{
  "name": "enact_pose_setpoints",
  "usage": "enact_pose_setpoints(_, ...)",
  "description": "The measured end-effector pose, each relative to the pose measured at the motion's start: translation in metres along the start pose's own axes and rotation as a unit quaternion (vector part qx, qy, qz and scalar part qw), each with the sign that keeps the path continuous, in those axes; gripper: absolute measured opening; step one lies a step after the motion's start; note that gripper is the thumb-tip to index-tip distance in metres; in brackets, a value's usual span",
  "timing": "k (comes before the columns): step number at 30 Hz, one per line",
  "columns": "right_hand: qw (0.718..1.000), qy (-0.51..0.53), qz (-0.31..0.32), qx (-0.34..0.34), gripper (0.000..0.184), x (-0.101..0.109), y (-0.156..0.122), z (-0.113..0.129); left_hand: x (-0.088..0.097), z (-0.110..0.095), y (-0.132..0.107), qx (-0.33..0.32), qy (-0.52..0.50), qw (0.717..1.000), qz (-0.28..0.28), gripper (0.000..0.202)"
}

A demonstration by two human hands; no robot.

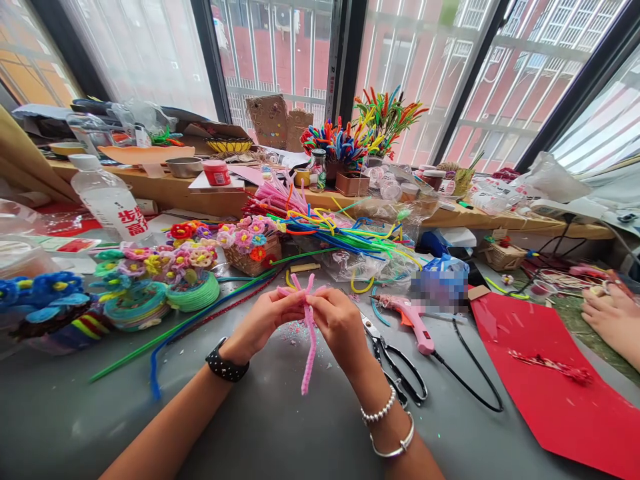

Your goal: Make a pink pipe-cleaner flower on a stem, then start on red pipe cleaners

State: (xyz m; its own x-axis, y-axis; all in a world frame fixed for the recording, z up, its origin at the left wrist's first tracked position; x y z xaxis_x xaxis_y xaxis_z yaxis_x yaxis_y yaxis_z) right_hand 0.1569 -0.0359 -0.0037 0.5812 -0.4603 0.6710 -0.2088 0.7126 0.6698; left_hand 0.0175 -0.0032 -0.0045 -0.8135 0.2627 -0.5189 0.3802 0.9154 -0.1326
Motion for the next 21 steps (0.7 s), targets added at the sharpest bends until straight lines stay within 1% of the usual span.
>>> enact_pose_setpoints(2, 0.999, 0.032, 0.002, -0.018, 0.018, 0.001, 0.002, 0.000, -0.001, -0.001, -0.001, -0.007, 0.001, 1.000, 0.003, 0.024)
enact_pose_setpoints(4, 0.994, 0.094, 0.009, -0.059, 0.016, 0.004, 0.004, 0.001, -0.002, -0.004, -0.002, -0.012, -0.003, 1.000, 0.010, 0.024)
enact_pose_setpoints(7, 0.970, 0.186, 0.024, -0.154, 0.013, 0.009, 0.007, 0.002, -0.003, -0.007, -0.003, -0.014, -0.009, 1.000, 0.010, 0.025)
enact_pose_setpoints(9, 0.955, 0.212, 0.040, -0.203, 0.015, 0.010, 0.007, 0.002, -0.003, -0.008, -0.003, -0.016, -0.010, 1.000, 0.008, 0.024)
enact_pose_setpoints(10, 0.951, 0.217, 0.050, -0.217, 0.016, 0.010, 0.007, 0.001, -0.003, -0.008, -0.003, -0.018, -0.009, 1.000, 0.007, 0.024)
enact_pose_setpoints(12, 0.945, 0.222, 0.067, -0.231, 0.018, 0.008, 0.007, 0.001, -0.003, -0.008, -0.003, -0.020, -0.005, 1.000, 0.013, 0.023)
enact_pose_setpoints(15, 0.937, 0.235, 0.069, -0.247, 0.020, 0.003, 0.006, 0.000, -0.005, -0.006, -0.003, -0.025, 0.010, 1.000, 0.012, 0.024)
enact_pose_setpoints(21, 0.916, 0.271, 0.055, -0.291, 0.021, 0.001, 0.006, -0.001, -0.009, -0.004, -0.003, -0.047, 0.048, 0.998, -0.020, 0.026)
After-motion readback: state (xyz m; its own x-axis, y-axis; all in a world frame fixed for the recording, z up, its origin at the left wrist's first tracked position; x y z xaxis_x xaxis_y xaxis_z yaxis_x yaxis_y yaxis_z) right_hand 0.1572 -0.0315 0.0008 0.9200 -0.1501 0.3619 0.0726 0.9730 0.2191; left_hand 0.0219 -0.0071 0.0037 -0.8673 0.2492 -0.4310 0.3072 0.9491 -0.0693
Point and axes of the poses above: each hand's wrist, its own y-axis towards the middle knuckle, its own x-axis out of the back of the hand, z = x × y, the point moved 1 cm from there along y, towards the middle knuckle, and after that the axes turned 12 degrees about -y, right-handed, at the moved point
